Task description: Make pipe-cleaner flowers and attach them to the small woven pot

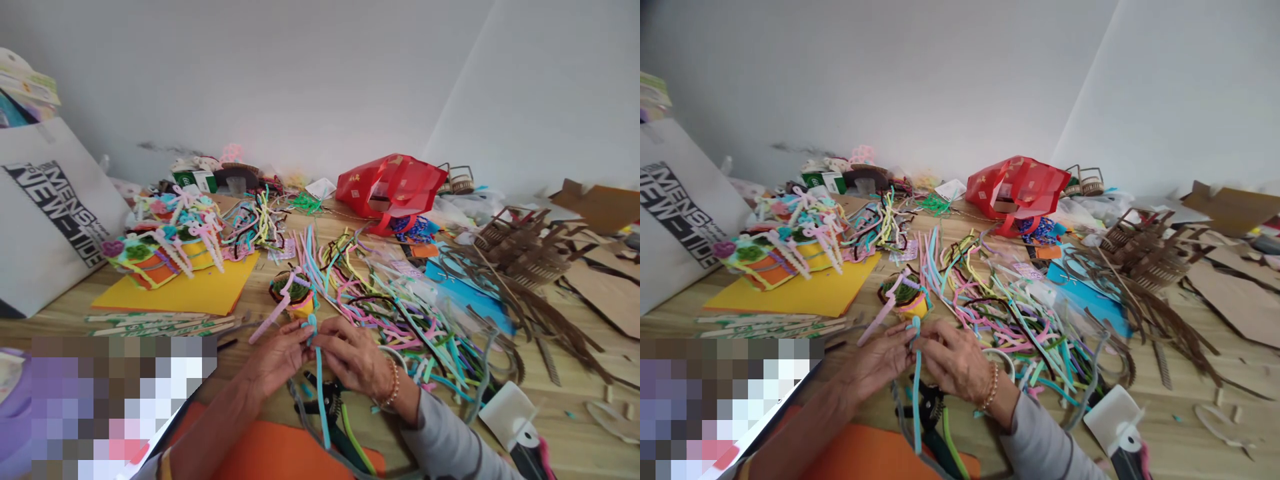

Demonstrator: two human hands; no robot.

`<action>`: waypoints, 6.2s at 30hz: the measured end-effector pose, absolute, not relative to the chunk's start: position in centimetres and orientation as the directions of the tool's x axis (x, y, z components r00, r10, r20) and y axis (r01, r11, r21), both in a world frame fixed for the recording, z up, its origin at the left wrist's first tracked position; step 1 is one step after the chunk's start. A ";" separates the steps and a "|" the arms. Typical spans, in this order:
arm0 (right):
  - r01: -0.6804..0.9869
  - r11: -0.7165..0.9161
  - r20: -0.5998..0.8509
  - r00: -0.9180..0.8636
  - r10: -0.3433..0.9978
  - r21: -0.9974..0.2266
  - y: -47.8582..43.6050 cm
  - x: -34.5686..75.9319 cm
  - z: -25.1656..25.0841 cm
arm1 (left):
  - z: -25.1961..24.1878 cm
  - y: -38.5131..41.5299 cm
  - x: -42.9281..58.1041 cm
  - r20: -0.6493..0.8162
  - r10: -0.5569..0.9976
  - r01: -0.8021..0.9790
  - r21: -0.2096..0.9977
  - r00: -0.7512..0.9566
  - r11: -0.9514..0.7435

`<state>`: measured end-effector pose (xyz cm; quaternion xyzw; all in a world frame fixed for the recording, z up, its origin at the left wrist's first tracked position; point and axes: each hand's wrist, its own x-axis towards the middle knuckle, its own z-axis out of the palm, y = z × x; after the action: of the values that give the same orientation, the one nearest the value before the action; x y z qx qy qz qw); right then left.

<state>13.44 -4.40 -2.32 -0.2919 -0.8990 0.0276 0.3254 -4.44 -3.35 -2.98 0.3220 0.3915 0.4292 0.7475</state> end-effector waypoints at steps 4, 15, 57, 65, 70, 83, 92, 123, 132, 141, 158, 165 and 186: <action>0.519 0.835 0.533 -0.662 0.527 -0.182 -4.2 13.7 -2.4 | -2.4 -3.6 -4.4 -0.367 0.856 -0.554 0.653 0.365 0.516; 0.535 0.832 0.505 -0.683 0.528 -0.147 -4.3 13.6 -2.5 | -3.2 -3.2 -4.5 -0.365 0.859 -0.531 0.676 0.359 0.510; 0.044 0.036 0.023 -0.265 0.964 -0.998 -3.5 12.7 -3.2 | -4.5 -2.8 -3.6 -0.124 0.942 -0.189 0.964 0.311 0.189; 0.051 0.024 0.011 -0.227 0.974 -0.998 -3.4 12.9 -2.8 | -2.9 -3.0 -3.2 0.045 0.960 0.080 0.994 0.277 -0.069; 0.032 0.019 0.011 -0.228 0.973 -0.999 -3.2 13.1 -2.3 | -2.5 -2.9 -3.1 0.075 0.951 0.210 0.967 0.301 -0.143; -0.085 -0.042 -0.018 -0.263 0.965 -0.996 -2.8 13.3 -3.1 | -2.8 -3.4 -3.0 0.063 0.941 0.285 0.944 0.333 -0.164; 0.038 0.308 0.300 -0.139 0.944 -0.951 -3.5 13.2 -2.7 | -3.6 -2.4 -2.7 -0.219 0.938 -0.295 0.908 0.267 0.296; 0.306 0.386 0.336 -0.204 0.919 -0.870 -4.1 13.2 -3.4 | -3.9 -4.4 -3.7 0.284 0.924 0.424 0.825 0.258 -0.372; 0.603 0.605 0.382 -0.470 0.796 -0.519 -4.3 13.3 -3.8 | -2.4 -4.8 -4.5 0.737 0.410 0.653 -0.055 0.538 -0.756; 0.435 0.565 0.431 -0.372 0.822 -0.701 -4.6 13.4 -3.3 | -1.7 -4.3 -5.0 0.746 0.403 0.650 -0.052 0.530 -0.758; 0.266 0.387 0.306 -0.300 0.903 -0.883 -4.4 14.0 -1.4 | 0.6 -3.9 -4.0 0.241 0.933 0.485 0.803 0.267 -0.346; 0.265 0.357 0.277 -0.296 0.914 -0.896 -4.4 13.7 -2.2 | -0.3 -3.3 -4.3 -0.137 0.936 0.126 0.987 0.323 0.101; -0.024 -0.143 -0.119 -0.433 0.894 -0.989 -3.0 13.9 -3.6 | -2.8 -4.0 -4.0 0.576 0.755 0.589 0.506 0.313 -0.630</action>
<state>13.88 -3.01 -3.63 -0.3958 -0.5492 0.6441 0.3562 -4.03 -3.95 -2.75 0.8038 0.4182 0.4109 0.1011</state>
